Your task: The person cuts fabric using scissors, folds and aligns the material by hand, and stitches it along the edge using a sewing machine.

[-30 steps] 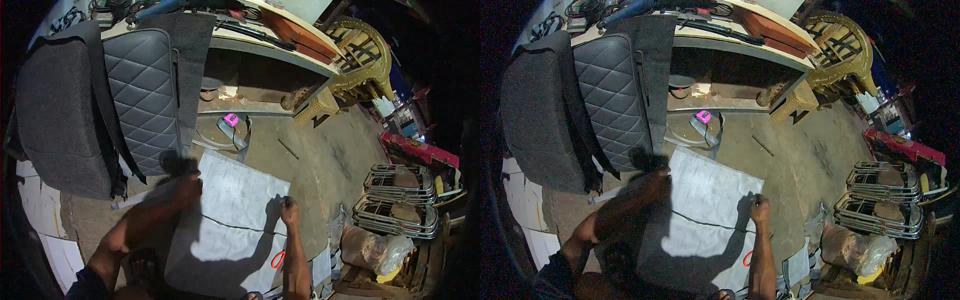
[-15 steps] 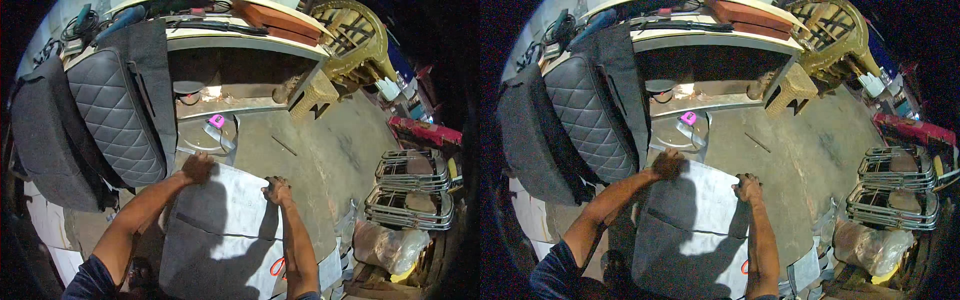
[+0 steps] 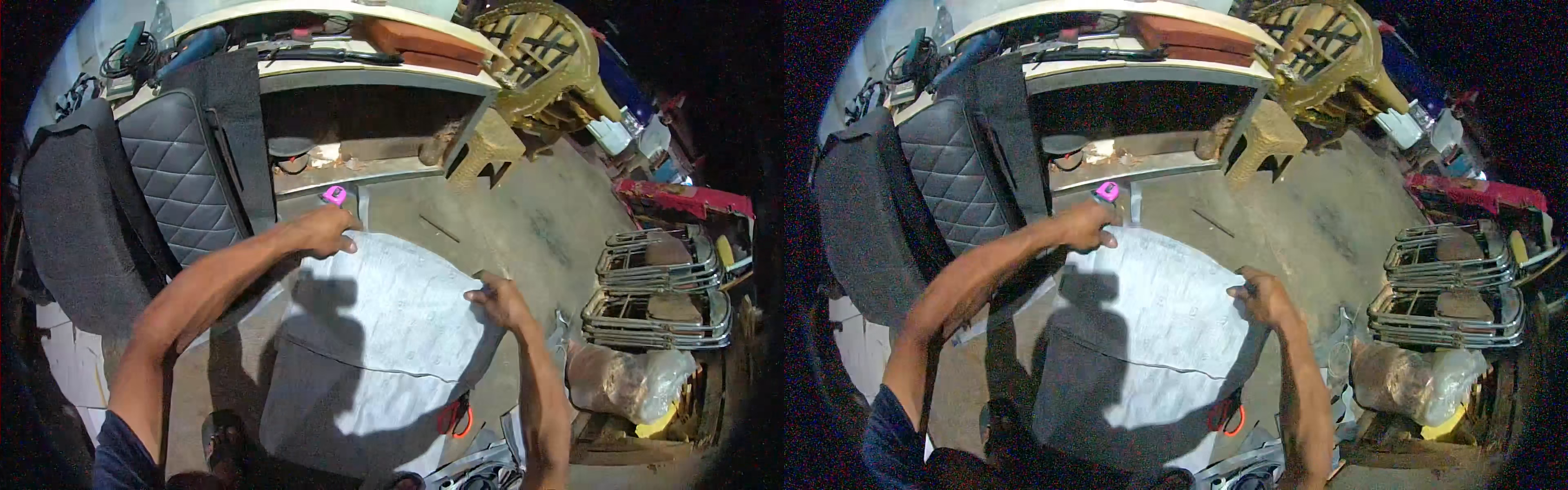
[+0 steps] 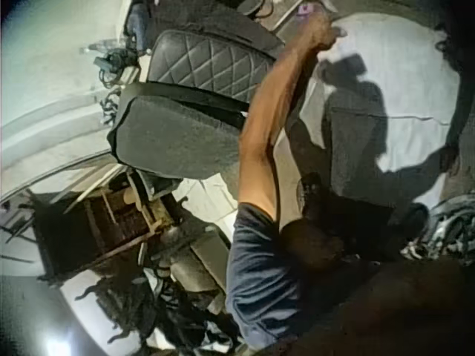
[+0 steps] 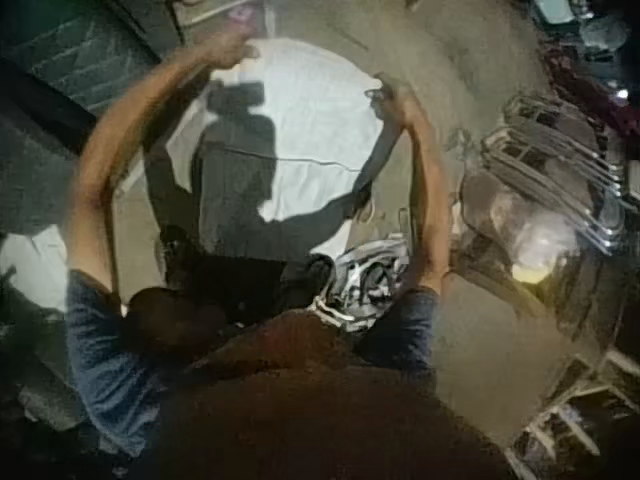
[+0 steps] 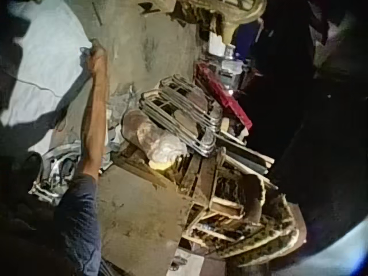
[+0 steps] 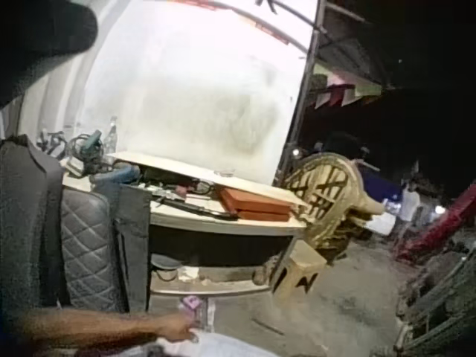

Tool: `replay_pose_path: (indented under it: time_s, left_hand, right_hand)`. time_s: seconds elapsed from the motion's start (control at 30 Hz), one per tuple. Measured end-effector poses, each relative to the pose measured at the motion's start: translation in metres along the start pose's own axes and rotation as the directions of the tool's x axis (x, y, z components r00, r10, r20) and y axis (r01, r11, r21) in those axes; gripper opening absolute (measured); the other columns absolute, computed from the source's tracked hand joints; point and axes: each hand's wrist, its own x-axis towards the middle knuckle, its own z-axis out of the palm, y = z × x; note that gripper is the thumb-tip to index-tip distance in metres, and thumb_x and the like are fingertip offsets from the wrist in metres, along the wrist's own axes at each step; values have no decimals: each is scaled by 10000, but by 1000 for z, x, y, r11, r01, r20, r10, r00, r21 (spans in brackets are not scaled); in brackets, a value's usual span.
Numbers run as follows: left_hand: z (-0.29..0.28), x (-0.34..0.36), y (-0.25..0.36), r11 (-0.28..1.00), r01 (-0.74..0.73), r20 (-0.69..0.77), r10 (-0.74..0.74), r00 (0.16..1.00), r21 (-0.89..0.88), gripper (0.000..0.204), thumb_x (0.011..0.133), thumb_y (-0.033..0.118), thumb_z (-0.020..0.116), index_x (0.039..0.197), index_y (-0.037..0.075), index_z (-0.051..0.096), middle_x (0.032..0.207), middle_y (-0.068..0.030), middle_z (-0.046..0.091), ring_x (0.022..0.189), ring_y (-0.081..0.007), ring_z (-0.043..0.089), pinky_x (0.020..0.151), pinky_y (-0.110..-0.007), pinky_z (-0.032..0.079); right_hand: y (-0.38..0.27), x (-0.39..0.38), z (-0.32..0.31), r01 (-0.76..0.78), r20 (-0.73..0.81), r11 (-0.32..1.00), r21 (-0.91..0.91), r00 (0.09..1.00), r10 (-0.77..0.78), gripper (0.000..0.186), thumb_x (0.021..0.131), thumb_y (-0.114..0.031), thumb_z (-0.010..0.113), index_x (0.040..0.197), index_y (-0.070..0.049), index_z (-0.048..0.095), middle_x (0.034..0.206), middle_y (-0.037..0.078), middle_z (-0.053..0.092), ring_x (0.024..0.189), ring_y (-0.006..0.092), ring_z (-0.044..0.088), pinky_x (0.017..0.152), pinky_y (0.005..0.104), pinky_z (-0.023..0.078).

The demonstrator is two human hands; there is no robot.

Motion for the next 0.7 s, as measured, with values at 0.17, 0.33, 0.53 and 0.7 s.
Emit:
replay_pose_path:
  time_s: [0.17,0.33,0.53,0.7]
  left_hand:
    - [-152,16,163,944,-143,-416,263,870,298,294,836,215,750,1014,-6,672,964,-250,679,953,-444,658,812,-528,511]
    - [-242,-14,260,777,-367,-512,619,596,512,277,865,114,702,1127,26,676,1012,-222,701,972,-409,673,823,-490,526]
    - [-153,-104,232,807,-320,-425,547,721,496,221,762,59,716,968,39,635,855,-156,596,868,-370,604,789,-453,503]
    - [40,-144,148,888,-284,-305,401,864,361,183,733,40,679,912,62,649,845,-110,581,876,-321,584,779,-449,459]
  right_hand:
    - [-50,-55,-170,-36,-324,960,-279,944,-59,276,899,-152,748,1120,-10,663,912,200,690,725,226,640,683,358,508]
    - [-120,-140,-277,199,-566,978,-62,800,-199,230,872,-76,742,1060,8,639,913,73,651,863,134,581,777,266,463]
    - [-111,-220,-164,214,-470,845,-490,751,-463,406,706,-56,736,1109,-94,713,924,135,650,877,351,627,784,451,512]
    - [-46,-246,43,60,-543,951,-304,809,-225,301,729,-70,728,1015,-155,760,938,121,619,885,329,592,738,422,489]
